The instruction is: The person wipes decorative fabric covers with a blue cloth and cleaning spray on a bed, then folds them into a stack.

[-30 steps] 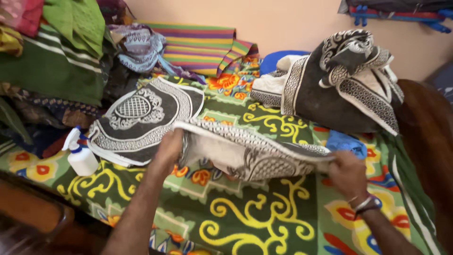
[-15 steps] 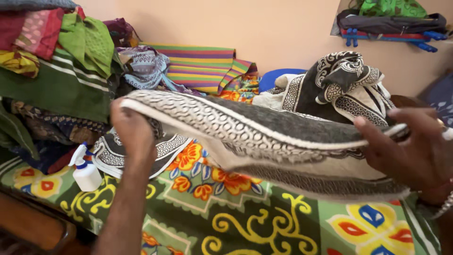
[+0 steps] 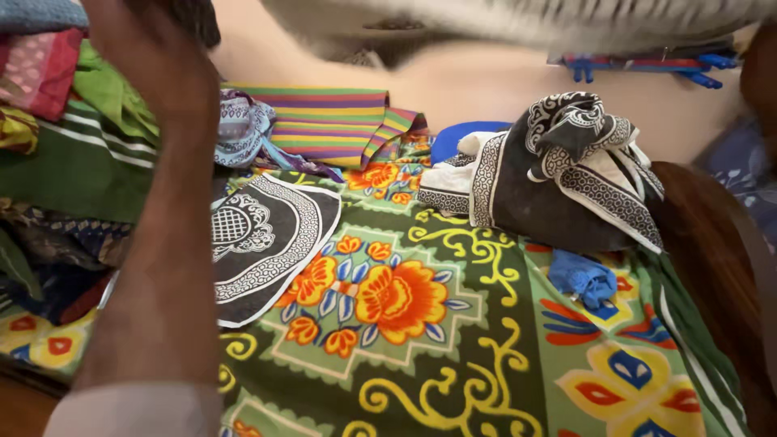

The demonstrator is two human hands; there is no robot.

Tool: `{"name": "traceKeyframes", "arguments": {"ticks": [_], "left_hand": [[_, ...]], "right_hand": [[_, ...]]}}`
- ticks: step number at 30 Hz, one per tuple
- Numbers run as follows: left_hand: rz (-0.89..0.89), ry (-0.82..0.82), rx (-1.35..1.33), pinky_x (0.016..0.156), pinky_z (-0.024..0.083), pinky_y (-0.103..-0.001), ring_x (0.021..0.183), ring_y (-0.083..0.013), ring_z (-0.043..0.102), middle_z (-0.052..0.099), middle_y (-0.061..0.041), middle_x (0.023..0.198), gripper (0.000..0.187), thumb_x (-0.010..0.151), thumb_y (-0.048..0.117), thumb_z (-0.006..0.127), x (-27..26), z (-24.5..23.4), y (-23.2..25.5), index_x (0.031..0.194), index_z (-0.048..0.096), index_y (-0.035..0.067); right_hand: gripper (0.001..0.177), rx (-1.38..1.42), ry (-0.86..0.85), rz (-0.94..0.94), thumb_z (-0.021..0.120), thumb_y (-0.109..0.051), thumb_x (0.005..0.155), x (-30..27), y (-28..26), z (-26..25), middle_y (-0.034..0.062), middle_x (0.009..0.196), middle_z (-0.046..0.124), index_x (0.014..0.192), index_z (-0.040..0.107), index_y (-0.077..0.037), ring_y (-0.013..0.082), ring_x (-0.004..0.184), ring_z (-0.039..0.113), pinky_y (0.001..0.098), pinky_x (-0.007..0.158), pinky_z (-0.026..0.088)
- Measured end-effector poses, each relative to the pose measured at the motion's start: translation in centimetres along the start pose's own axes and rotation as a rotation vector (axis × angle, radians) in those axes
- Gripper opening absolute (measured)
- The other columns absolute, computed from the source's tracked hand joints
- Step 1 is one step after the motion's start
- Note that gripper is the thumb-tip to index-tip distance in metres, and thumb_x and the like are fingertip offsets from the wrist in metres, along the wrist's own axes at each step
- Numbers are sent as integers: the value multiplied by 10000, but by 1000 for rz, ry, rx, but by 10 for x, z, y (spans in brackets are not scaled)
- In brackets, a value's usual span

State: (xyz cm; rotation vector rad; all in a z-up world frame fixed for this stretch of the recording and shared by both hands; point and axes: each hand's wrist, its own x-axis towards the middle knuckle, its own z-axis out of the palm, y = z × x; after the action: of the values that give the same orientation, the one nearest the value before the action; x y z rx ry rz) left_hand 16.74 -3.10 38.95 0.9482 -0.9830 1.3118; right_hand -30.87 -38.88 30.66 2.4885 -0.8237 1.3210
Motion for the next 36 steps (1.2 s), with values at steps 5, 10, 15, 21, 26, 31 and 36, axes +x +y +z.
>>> {"name": "traceKeyframes", "arguments": {"ticks": [5,10,15,21,26,31,36], "left_hand": [[-21,-334,76,950,512,-493,1078,-434,667,686,-245,1135,216,1008,-64,532,-92,-88,27,1182,660,-51],[-372,-743,252,987,511,-508,1082,-430,652,692,-232,1115,393,858,-84,485,-236,-176,17,1178,691,15],[-518,-1195,401,840,536,-501,984,-395,671,697,-124,1110,290,865,35,571,-314,-269,54,1091,724,133],[-439,-1116,205,826,544,-482,991,-400,663,669,-158,1170,419,750,25,668,-313,-324,77,1154,717,127],[-550,-1215,241,884,551,-435,1075,-348,678,677,-128,1213,368,801,7,675,-342,-358,86,1120,749,175],[-478,-1342,243,1038,425,-526,1237,-406,604,663,-158,1280,455,627,-51,639,-380,-364,72,1018,777,137],[-497,-1185,194,1064,493,-449,1246,-358,626,689,-126,1259,273,749,-3,628,-367,-291,116,993,736,55]], "right_hand": [[567,28,40,-116,772,-75,668,-112,-3,-16,180,1102,733,1230,693,-81,331,929,725,398,805,590],[594,209,-50,-283,894,-219,546,-225,-55,1,163,1049,729,1087,694,-77,346,936,724,432,813,578],[340,26,-525,-257,725,-55,687,-331,-63,19,77,807,733,1009,758,-161,301,792,703,444,717,549],[238,106,-285,-170,657,-20,682,-389,-55,-17,63,851,725,890,704,-126,290,831,694,441,747,539],[336,253,-335,-236,665,-69,542,-407,-60,-45,116,907,722,876,698,-67,358,909,687,466,787,530],[302,236,-1012,55,717,-24,652,-420,-55,-30,89,882,792,920,802,-134,297,886,744,396,788,590],[248,357,-827,301,693,-113,833,-363,-51,10,116,924,809,1055,804,-119,262,845,790,380,777,613]]}}
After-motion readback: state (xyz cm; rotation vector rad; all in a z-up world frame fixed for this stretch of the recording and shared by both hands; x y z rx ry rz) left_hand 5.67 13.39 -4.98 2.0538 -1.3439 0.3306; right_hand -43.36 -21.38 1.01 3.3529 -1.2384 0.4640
